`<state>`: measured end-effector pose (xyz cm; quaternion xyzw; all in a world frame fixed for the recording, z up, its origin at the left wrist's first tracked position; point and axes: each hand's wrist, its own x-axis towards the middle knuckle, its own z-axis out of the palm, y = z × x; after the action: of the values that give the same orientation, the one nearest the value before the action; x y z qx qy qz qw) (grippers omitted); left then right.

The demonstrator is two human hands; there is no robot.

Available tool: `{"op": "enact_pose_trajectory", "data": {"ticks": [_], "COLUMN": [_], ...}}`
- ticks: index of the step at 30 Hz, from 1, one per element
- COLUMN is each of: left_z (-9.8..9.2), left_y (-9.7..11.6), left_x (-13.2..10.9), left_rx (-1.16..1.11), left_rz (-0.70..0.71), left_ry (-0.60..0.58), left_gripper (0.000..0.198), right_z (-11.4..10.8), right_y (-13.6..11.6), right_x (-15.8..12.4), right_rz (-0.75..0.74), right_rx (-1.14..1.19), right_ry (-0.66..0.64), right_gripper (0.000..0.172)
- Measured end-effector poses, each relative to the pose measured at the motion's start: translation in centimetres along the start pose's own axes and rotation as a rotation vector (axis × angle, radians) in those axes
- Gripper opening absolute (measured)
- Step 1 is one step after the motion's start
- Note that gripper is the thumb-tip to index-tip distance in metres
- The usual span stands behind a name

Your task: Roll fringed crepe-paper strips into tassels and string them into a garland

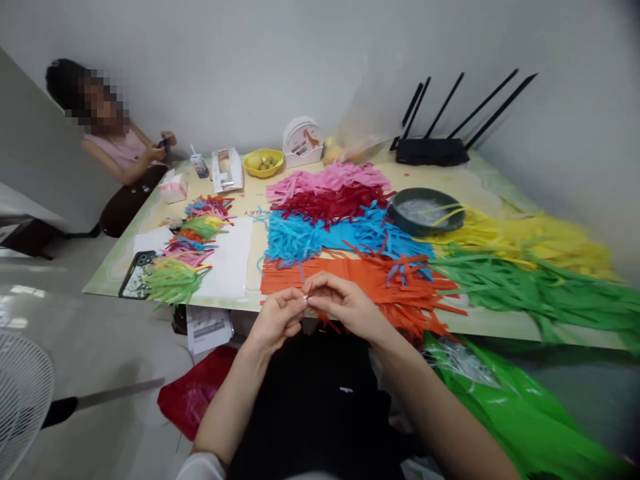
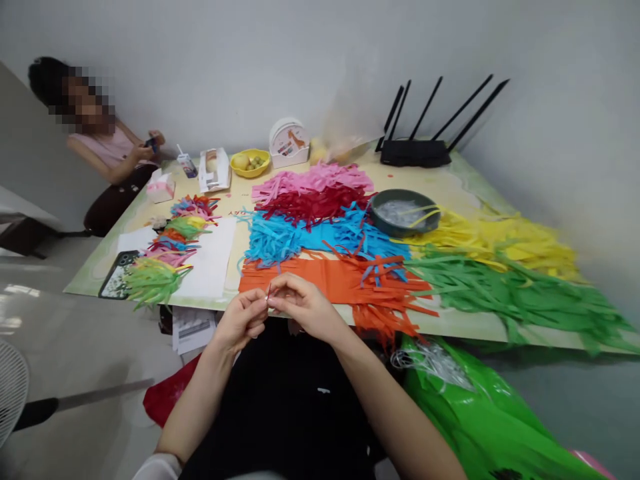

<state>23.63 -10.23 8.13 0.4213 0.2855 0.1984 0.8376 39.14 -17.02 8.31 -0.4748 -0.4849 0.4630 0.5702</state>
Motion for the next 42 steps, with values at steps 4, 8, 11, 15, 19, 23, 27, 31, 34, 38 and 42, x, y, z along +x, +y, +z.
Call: {"op": "enact_pose_trajectory", "data": {"ticks": [4, 8, 11, 15, 19, 23, 27, 31, 34, 38, 42], "left_z": [-0.7, -1.1, -1.2, -1.2, -1.3, -1.5, -1.5, -1.4, -1.6, -2.5, -4.0], "left_y": [0.0, -0.1, -0.1, -0.1, -0.1, -0.3, -0.4, -0.8, -1.4, -2.7, -4.1], "left_x": [-0.9, -1.3, -1.4, -1.4, -1.5, -1.4, -1.2, -0.9, -0.8, -1.3, -2.6], "left_rx": [0.071, 0.135, 0.143, 0.1, 0.053, 0.053, 0.04, -0.099, -0.208, -0.208, 0.05], "left_rz": [0.083, 0.119, 0.122, 0.138, 0.149, 0.154, 0.163, 0.22, 0.242, 0.255, 0.306], "left_ry": [0.081, 0.094, 0.094, 0.114, 0.133, 0.143, 0.16, 0.251, 0.265, 0.281, 0.328], "left_gripper": [0.045, 0.043, 0.044, 0.044, 0.044, 0.044, 0.042, 0.043, 0.046, 0.047, 0.043], "right_z": [-0.8, -1.0, -0.3, 0.7, 1.2, 1.7, 2.0, 2.9, 3.6, 3.7, 4.8], "right_y": [-1.0, -2.1, -2.3, -2.3, -2.2, -2.3, -2.4, -1.5, -0.1, 1.4, 2.2], "right_x": [0.3, 0.6, 0.8, 0.8, 0.7, 0.8, 0.6, -0.4, -1.2, -1.0, 0.3], "right_rz": [-0.077, -0.239, -0.326, -0.357, -0.362, -0.393, -0.454, -0.465, -0.383, -0.176, -0.064], "right_rx": [-0.388, -0.66, -0.709, -0.723, -0.717, -0.73, -0.771, -0.772, -0.702, -0.503, -0.275], "right_ry": [-0.065, 0.03, 0.133, 0.19, 0.211, 0.242, 0.254, 0.153, 0.072, 0.032, 0.101], "right_gripper": [0.014, 0.016, 0.014, 0.013, 0.013, 0.015, 0.015, 0.014, 0.016, 0.021, 0.022]}}
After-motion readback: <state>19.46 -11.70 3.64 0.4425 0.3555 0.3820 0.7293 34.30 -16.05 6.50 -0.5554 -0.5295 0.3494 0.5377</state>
